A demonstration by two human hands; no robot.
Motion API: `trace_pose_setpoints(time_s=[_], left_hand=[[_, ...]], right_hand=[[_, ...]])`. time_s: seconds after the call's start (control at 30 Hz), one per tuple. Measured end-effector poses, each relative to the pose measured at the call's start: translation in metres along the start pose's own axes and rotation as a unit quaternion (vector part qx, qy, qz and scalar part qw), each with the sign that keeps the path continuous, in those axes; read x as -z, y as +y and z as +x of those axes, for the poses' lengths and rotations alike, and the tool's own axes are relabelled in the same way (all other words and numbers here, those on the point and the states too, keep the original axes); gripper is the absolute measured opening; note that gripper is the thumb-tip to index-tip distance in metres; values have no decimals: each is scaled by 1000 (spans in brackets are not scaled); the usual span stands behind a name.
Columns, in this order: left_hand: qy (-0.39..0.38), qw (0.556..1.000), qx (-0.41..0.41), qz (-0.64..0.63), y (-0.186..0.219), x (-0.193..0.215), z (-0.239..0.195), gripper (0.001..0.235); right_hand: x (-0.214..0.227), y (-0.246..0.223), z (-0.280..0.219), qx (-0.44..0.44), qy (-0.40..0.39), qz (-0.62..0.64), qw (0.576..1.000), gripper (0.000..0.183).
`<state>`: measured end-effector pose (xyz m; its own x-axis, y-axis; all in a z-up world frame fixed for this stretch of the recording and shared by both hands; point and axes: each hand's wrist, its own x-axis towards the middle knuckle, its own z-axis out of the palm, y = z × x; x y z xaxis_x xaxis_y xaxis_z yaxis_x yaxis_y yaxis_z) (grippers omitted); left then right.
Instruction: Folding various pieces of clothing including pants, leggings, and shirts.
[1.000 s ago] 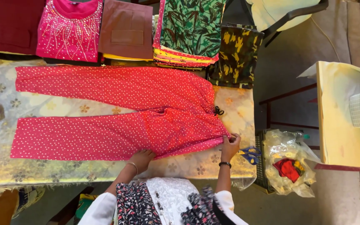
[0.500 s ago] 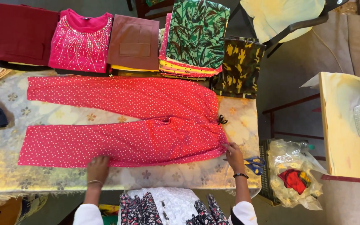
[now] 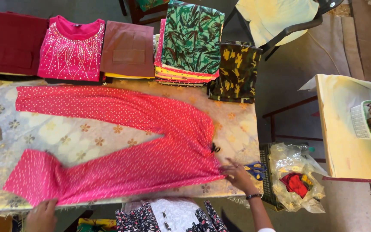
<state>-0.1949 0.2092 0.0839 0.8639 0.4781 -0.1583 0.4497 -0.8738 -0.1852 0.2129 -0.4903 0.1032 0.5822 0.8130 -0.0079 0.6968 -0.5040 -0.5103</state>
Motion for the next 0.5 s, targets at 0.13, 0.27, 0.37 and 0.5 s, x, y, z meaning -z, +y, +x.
trace_pose_setpoints(time_s=[0.13,0.27,0.37,0.5], left_hand=[[-1,1000,-24,-10,-46,-17,9,71],[161,987,7,5,-29,10,46,28],[256,966,28,21,-4,59,82,6],[248,968,-12,-42,35,137,121,6]], right_hand=[[-5,1,23,-93,-10,148,985,23],[-22,37,78,-190,129,211,950,16],[-38,74,125,-223,199,235,925,17],[-67,104,153,-300,241,186,904,18]])
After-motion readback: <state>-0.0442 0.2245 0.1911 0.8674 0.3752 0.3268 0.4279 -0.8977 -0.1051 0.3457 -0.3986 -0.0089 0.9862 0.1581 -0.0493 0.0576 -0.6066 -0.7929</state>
